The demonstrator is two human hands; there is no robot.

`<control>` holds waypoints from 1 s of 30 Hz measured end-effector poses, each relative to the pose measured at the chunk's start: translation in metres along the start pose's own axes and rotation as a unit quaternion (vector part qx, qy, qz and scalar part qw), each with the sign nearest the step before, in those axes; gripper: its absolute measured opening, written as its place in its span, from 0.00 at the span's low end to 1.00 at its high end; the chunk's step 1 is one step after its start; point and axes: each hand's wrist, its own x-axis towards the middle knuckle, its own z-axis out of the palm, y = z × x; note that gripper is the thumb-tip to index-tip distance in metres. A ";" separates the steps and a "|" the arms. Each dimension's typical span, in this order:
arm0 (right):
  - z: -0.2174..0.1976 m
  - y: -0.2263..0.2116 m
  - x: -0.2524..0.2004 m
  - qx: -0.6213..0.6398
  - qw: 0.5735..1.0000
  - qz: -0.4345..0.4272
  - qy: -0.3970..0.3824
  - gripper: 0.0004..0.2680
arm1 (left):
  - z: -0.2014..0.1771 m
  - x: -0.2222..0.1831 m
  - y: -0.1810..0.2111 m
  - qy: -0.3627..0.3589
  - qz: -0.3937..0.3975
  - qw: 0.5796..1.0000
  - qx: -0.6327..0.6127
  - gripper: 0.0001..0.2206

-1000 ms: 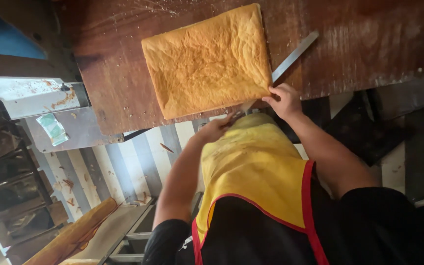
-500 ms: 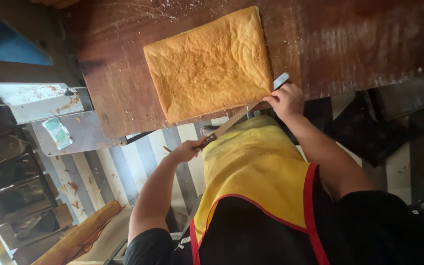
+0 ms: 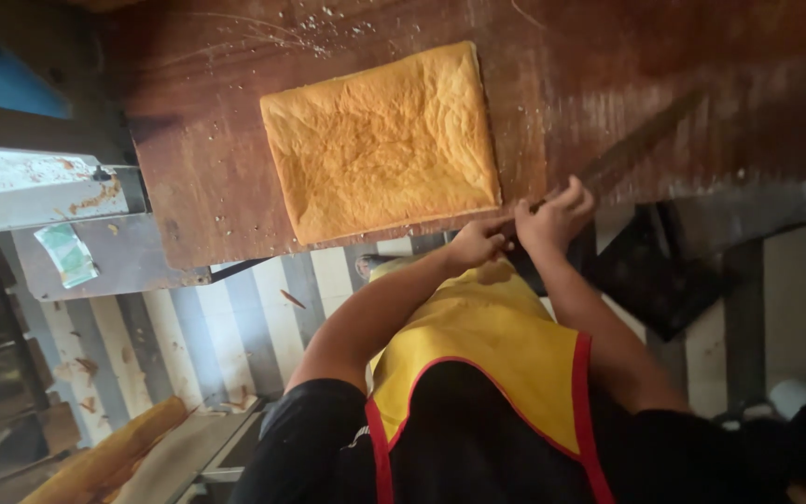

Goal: Trim the crusts or edges off large square sheets of baked bread using a long knife.

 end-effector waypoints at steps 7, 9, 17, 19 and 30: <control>0.055 0.060 0.040 0.182 0.960 0.150 -0.150 0.36 | -0.014 0.006 0.014 0.059 0.060 0.977 0.197 0.26; 0.058 0.066 0.061 0.143 0.970 0.134 -0.142 0.38 | -0.026 -0.019 0.045 0.134 0.090 0.933 0.320 0.26; 0.039 0.023 0.097 0.029 0.983 0.073 -0.166 0.22 | -0.160 -0.138 0.034 0.550 0.014 0.766 0.333 0.24; 0.063 0.018 0.092 0.028 0.985 0.035 -0.166 0.18 | -0.189 -0.160 0.031 0.610 -0.091 0.726 0.305 0.28; 0.065 -0.093 0.061 0.420 0.758 0.339 -0.366 0.18 | -0.312 -0.181 -0.034 0.341 -0.135 0.926 -0.084 0.30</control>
